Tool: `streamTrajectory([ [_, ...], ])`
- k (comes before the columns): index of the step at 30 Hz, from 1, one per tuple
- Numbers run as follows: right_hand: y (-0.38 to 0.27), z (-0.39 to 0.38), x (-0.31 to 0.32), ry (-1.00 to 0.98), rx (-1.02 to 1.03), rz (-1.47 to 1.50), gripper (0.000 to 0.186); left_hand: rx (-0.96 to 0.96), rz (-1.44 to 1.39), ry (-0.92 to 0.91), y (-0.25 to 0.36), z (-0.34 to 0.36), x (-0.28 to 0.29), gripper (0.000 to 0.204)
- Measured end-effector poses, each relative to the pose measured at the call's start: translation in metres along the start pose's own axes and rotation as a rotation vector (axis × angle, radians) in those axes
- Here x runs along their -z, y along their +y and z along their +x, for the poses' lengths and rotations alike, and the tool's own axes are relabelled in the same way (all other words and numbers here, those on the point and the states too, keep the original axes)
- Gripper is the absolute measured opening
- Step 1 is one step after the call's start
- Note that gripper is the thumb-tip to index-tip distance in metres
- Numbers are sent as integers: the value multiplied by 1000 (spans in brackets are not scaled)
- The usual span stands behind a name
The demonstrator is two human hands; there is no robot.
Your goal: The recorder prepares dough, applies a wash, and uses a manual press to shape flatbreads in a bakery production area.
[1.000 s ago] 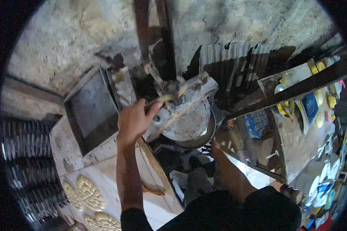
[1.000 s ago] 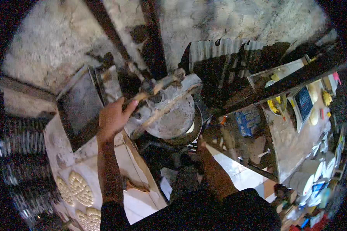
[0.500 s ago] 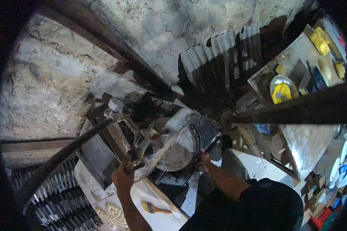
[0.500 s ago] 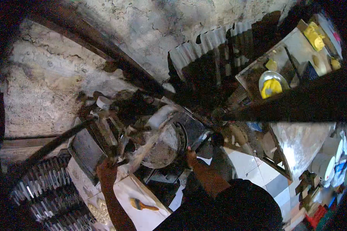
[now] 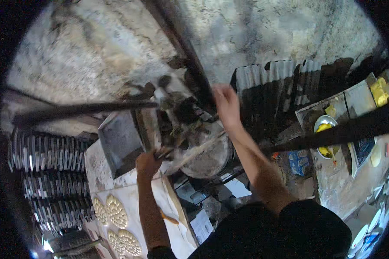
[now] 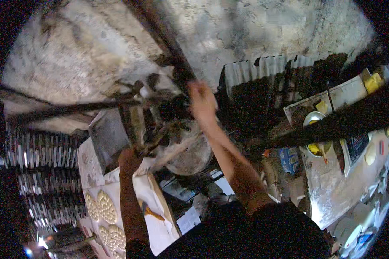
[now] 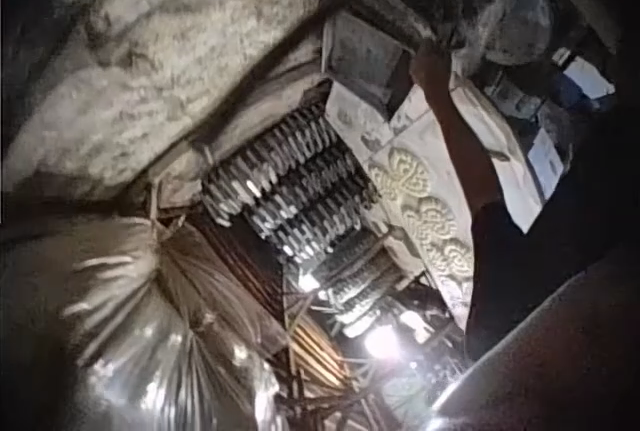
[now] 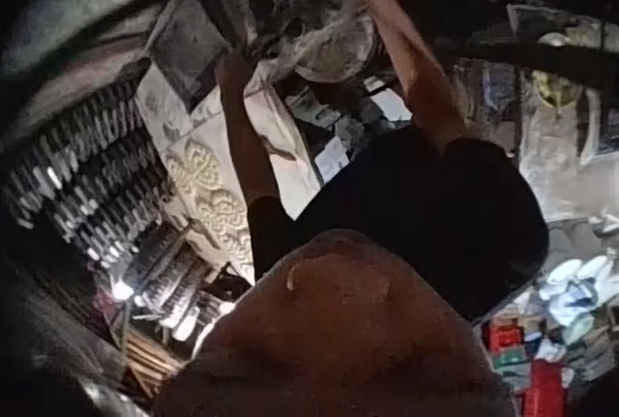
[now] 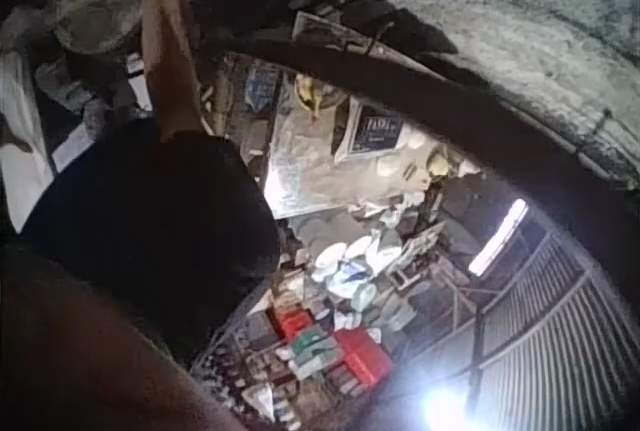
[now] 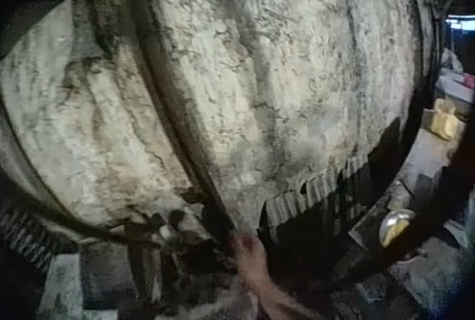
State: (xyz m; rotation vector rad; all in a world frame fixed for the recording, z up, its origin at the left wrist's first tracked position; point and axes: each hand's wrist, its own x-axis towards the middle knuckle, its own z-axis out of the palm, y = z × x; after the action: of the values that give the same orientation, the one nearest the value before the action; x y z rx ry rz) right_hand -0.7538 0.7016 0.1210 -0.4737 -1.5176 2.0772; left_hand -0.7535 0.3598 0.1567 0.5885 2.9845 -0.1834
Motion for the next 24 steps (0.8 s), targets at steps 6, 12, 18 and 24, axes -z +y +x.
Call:
streamTrajectory([
  [6, -304, -91, -160, -615, 747, 160, 49, -77, -111, 76, 14, -1, 6, 36],
  [12, -284, -158, -136, -497, 728, 57, 60, -49, -110, 73, 10, -6, -5, 43],
  [18, -192, -347, 23, -577, 563, 260, 54, -95, -155, 18, -12, -2, -29, 55],
  [24, -188, -442, 98, -214, -514, 135, 78, -88, -344, 218, 14, -26, -35, 44],
])
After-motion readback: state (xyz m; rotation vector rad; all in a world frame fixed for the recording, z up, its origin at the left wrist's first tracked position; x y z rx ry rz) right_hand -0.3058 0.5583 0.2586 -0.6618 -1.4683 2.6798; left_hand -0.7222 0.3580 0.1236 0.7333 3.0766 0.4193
